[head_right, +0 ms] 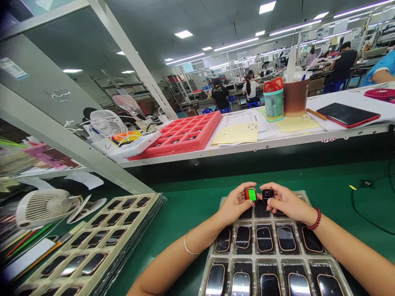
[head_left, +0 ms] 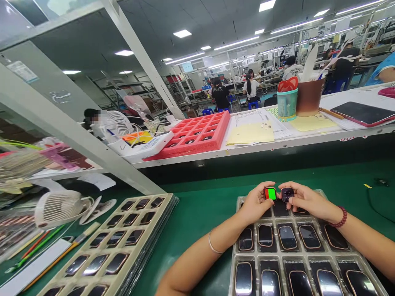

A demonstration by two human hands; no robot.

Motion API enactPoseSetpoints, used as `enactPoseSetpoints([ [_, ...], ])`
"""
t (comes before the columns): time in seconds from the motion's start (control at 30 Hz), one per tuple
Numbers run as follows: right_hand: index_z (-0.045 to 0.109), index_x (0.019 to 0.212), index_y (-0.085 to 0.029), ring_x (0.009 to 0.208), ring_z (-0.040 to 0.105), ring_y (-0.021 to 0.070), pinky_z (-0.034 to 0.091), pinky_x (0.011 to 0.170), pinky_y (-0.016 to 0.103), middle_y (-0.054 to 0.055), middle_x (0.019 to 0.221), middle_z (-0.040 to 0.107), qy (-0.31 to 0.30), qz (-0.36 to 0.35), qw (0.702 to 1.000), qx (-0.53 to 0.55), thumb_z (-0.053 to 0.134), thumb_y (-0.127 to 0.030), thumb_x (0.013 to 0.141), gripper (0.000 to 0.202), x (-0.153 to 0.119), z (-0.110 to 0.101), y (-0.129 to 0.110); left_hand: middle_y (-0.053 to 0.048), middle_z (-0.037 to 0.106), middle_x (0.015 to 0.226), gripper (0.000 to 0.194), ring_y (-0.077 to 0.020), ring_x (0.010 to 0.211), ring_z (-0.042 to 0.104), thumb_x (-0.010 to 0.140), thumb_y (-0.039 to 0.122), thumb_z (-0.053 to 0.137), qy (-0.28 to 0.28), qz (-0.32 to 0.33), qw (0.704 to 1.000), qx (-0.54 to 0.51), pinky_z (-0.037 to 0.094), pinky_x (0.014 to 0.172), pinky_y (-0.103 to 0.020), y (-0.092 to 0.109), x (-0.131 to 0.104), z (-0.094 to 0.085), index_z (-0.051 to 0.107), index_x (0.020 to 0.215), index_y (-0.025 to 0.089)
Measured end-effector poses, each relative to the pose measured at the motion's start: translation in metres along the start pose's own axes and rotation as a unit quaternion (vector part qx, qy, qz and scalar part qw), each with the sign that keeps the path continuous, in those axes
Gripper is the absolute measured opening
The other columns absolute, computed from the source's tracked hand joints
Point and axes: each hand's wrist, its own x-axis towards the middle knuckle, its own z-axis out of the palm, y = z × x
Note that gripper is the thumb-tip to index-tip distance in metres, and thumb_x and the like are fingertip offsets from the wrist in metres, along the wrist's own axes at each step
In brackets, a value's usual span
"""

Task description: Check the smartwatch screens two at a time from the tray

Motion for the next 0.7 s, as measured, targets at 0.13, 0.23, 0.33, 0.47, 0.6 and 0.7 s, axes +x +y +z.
enactPoseSetpoints([
  [0.13,0.044,0.117,-0.020,0.074,0.060,0.0143,0.049,0.060,0.028,0.008,0.107,0.056,0.005,-0.005,1.000,-0.001,0.055,-0.026,0.082,0.037,-0.0002,0.0004,-0.0013,-0.007,0.062,0.099,0.047,-0.0141,0.082,0.059,0.075,0.014,0.058,-0.008,-0.001,1.000,-0.021,0.046,0.076,-0.028,0.0028,-0.0002,0.0010,0.049,0.121,0.018],
  [0.23,0.044,0.118,-0.020,0.072,0.060,0.0136,0.049,0.059,0.027,0.007,0.105,0.057,0.003,-0.002,1.000,-0.002,0.055,-0.026,0.082,0.038,-0.0005,0.0008,-0.0029,-0.007,0.063,0.097,0.046,-0.0127,0.076,0.059,0.076,0.017,0.057,0.001,-0.001,1.000,-0.009,0.045,0.067,-0.024,0.0049,-0.0002,0.0008,0.049,0.121,0.017],
  [0.33,0.044,0.118,-0.019,0.070,0.059,0.0131,0.048,0.057,0.026,0.006,0.099,0.059,0.002,0.006,1.000,0.000,0.055,-0.027,0.081,0.039,-0.0005,0.0011,-0.0035,-0.008,0.064,0.094,0.040,-0.0118,0.070,0.059,0.079,0.022,0.054,0.011,-0.008,1.000,0.015,0.039,0.056,-0.021,0.0062,-0.0001,0.0000,0.051,0.118,0.014],
  [0.47,0.044,0.119,-0.019,0.072,0.060,0.0139,0.048,0.058,0.027,0.007,0.102,0.059,0.008,0.002,1.000,-0.003,0.056,-0.029,0.081,0.040,-0.0001,0.0014,-0.0033,-0.007,0.065,0.090,0.033,-0.0123,0.068,0.059,0.080,0.026,0.052,0.014,-0.007,1.000,0.024,0.036,0.053,-0.021,0.0059,0.0008,-0.0008,0.057,0.111,0.015],
  [0.6,0.046,0.116,-0.019,0.070,0.059,0.0143,0.048,0.059,0.028,0.005,0.092,0.060,0.006,0.001,1.000,-0.002,0.057,-0.030,0.081,0.038,-0.0005,0.0019,-0.0051,-0.006,0.065,0.089,0.030,-0.0127,0.065,0.060,0.082,0.031,0.050,0.021,-0.001,0.999,0.031,0.036,0.052,-0.021,0.0052,0.0014,-0.0016,0.061,0.106,0.015],
  [0.7,0.047,0.116,-0.020,0.070,0.060,0.0155,0.048,0.057,0.028,0.003,0.084,0.060,0.006,0.011,1.000,-0.001,0.057,-0.032,0.080,0.039,-0.0007,0.0021,-0.0063,-0.007,0.067,0.088,0.030,-0.0131,0.064,0.060,0.083,0.035,0.049,0.024,-0.002,0.999,0.033,0.035,0.051,-0.021,0.0053,0.0008,-0.0019,0.063,0.102,0.015],
])
